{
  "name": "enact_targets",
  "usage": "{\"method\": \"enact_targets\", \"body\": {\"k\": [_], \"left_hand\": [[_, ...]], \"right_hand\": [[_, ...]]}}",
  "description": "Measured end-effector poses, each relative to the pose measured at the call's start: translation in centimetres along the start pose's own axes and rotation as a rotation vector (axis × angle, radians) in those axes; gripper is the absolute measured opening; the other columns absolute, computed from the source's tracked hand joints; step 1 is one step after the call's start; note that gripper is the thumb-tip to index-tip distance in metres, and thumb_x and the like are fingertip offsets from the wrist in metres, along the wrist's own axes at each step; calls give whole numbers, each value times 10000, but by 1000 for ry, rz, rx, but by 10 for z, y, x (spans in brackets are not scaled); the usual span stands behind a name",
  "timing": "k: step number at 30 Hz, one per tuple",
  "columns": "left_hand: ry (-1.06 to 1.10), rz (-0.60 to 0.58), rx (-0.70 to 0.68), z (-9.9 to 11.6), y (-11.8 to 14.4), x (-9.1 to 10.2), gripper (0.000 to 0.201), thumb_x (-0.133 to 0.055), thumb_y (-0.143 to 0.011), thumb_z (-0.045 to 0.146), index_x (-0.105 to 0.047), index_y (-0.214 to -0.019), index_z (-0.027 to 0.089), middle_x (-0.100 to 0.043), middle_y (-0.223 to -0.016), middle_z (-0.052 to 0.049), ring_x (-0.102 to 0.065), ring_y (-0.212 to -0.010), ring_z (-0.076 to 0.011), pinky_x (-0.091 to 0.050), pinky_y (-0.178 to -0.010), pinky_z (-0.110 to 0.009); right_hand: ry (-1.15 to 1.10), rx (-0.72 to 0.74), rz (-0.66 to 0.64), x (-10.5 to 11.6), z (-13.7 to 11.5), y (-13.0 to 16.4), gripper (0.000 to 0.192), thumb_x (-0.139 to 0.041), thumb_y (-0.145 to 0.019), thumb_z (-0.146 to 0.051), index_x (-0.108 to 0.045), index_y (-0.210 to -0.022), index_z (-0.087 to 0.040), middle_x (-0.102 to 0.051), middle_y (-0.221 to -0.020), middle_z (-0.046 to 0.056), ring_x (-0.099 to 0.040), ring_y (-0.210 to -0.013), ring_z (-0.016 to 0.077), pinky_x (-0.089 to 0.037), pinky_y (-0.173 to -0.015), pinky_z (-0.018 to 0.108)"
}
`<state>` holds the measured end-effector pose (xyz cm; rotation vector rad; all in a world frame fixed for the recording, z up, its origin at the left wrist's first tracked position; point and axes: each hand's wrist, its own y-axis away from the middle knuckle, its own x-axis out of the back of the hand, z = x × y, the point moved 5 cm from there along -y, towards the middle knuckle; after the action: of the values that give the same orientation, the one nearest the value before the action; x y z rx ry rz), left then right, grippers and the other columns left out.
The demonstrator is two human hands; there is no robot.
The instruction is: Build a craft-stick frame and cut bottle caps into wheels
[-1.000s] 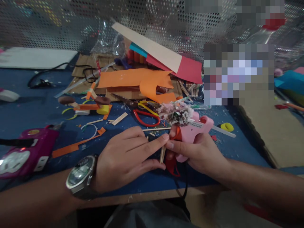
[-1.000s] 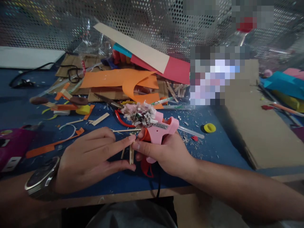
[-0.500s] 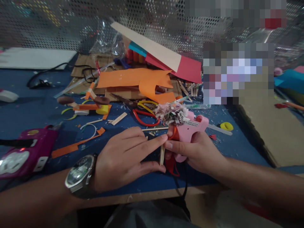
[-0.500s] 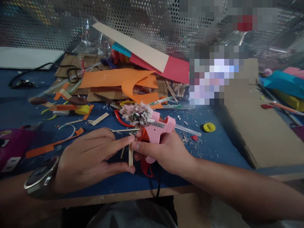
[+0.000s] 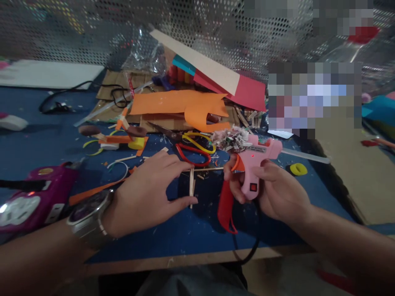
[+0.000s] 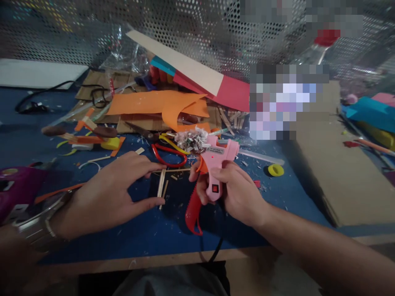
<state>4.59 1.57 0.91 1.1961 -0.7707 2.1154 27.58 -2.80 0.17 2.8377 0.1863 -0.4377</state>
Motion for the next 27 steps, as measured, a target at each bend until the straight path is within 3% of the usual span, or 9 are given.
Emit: {"method": "enact_targets", "body": {"k": [8,15,20,27], "left_hand": [[-89,-117,-1,-6,2,4,648,-880,-882,569,-730,-1384,187,-737,-1244,-159,-677,-1198,-409,-529,-1113,-636],[-104,-159,35,-6,2,6,706,-896,-865,547,-693,-1435,183,-720,-1285,-168,-650,-1250,-427,-526,-1129,-629],[-22,-206,43,-6,4,5,599,-827,-922,456,-678,-1459,236,-700,-1407,-155,-655,-1318,-424,-503,-1176,-628],[6,-208,45,-10,3,8,556,-800,-927,445,-708,-1435,239,-698,-1415,-155,-638,-1352,-422,-500,-1193,-634]], "right_hand": [[105,112,99,9,-2,2,139,-726,-912,-355,-789,-892,-233,-786,-968,89,-649,-688,231,-521,-685,401],[133,153,88,15,2,0,159,-695,-922,-317,-821,-932,-220,-751,-833,80,-612,-686,237,-480,-690,406],[138,277,40,21,1,-4,155,-741,-855,-342,-830,-882,-218,-653,-640,37,-583,-610,237,-441,-597,371],[144,282,-38,26,5,-3,197,-771,-913,-397,-840,-857,-222,-668,-681,53,-586,-653,240,-437,-585,353]]}}
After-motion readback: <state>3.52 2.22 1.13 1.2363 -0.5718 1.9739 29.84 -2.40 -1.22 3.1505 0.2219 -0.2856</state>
